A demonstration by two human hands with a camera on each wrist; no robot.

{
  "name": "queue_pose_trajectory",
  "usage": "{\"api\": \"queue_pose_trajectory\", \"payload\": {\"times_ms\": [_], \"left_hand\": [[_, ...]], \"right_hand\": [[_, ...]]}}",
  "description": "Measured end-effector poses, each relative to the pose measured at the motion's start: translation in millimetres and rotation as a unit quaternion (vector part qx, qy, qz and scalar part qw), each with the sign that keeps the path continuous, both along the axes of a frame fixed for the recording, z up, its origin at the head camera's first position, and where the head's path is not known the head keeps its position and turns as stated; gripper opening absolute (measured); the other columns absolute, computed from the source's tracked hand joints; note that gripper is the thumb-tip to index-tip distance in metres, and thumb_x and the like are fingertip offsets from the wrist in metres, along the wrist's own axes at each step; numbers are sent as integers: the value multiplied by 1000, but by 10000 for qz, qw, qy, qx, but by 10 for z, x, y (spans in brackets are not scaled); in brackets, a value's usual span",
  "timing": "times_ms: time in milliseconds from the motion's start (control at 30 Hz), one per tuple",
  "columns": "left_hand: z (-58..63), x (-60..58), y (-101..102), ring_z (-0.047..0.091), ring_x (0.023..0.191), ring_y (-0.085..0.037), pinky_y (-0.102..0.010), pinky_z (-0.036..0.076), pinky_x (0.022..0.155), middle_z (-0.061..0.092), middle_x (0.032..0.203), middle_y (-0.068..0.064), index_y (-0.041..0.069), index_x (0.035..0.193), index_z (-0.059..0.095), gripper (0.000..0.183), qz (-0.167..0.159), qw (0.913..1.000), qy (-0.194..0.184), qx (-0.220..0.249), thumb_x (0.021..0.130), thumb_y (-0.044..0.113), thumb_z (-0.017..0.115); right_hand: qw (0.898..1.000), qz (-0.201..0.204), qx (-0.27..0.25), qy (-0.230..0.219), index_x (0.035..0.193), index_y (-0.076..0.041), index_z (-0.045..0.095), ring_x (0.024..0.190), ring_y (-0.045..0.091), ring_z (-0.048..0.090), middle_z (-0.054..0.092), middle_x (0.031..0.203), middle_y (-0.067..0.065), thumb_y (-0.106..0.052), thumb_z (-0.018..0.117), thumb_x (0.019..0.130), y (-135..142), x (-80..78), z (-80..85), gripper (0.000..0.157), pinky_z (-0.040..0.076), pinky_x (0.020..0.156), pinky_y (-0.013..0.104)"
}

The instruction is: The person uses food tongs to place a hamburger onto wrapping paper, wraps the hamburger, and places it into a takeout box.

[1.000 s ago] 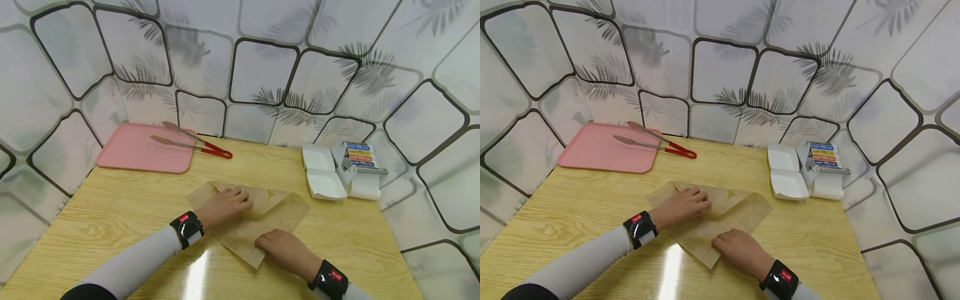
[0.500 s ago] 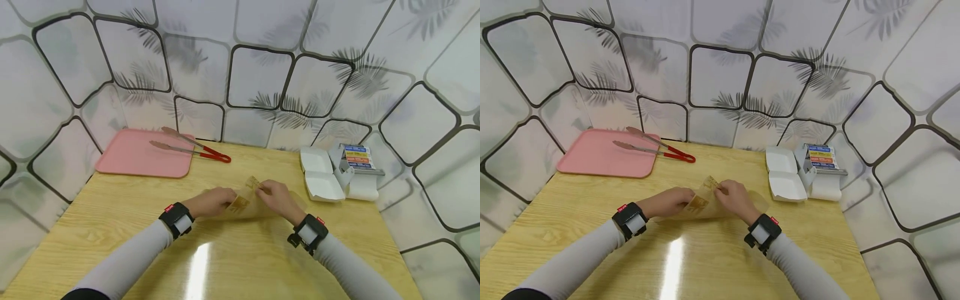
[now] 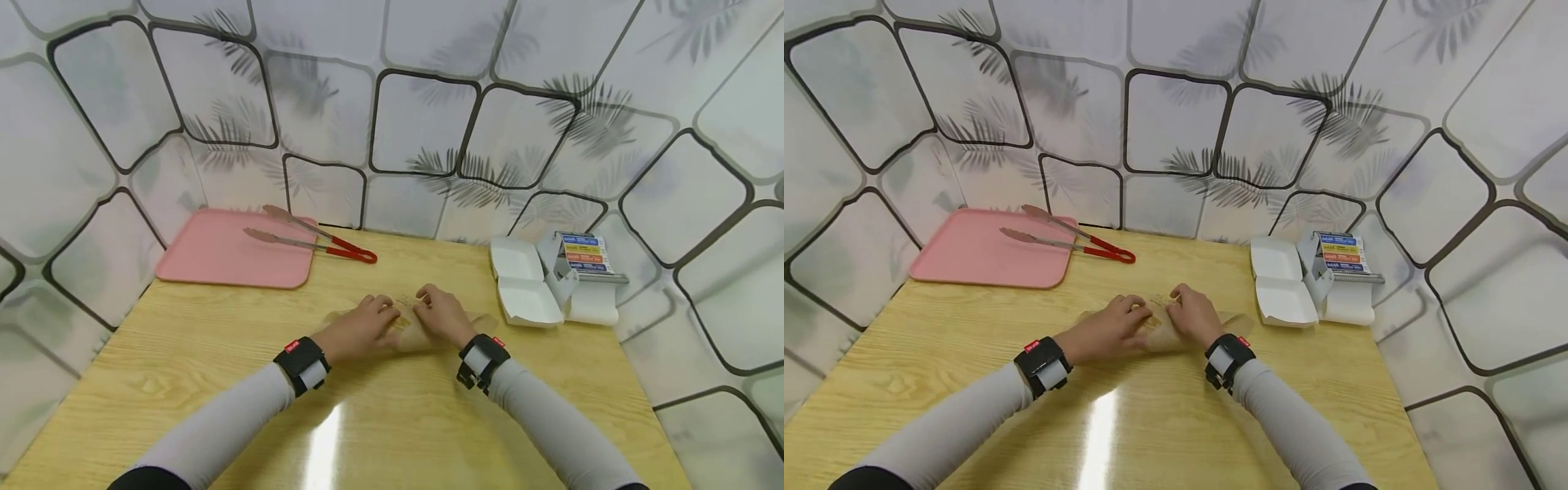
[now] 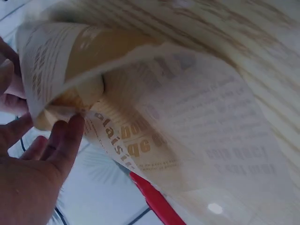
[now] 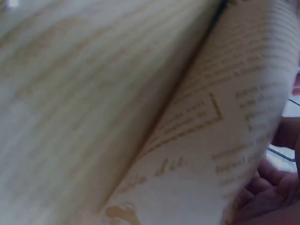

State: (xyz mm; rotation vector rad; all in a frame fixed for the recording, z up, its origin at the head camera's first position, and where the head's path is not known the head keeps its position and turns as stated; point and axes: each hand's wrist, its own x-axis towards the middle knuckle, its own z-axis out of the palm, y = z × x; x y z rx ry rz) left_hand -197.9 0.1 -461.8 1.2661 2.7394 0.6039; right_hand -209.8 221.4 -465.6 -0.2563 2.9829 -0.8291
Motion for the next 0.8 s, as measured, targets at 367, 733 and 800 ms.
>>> {"api": "queue_pose_trajectory", "payload": {"times_ms": [367,733,800], "left_hand": [[110,-182,165,61,91,-20,-36,51,80,62,101,-3,11,121,56,44,126,9971,-579,-471,98,46,67],[157,-309,207,54,117,-25,-40,48,96,59,132,-8,10,142,49,83,221,9876,-1208,-974,81,56,81],[166,-301,196,54,117,-25,-41,48,95,59,131,-8,10,142,49,83,188,9880,-1160,-1006,81,56,81]], "right_hand": [[9838,1685,523,313,131,-10,68,123,28,61,67,128,9,-6,50,107,7,-105,-67,31,47,104,42],[9813,1771,461,-592,127,-3,67,118,30,62,67,124,13,-6,41,108,34,-259,-70,32,49,101,44],[9804,1827,488,-549,126,-2,68,116,31,63,68,122,14,-6,43,108,64,-266,-83,31,50,99,44]]}}
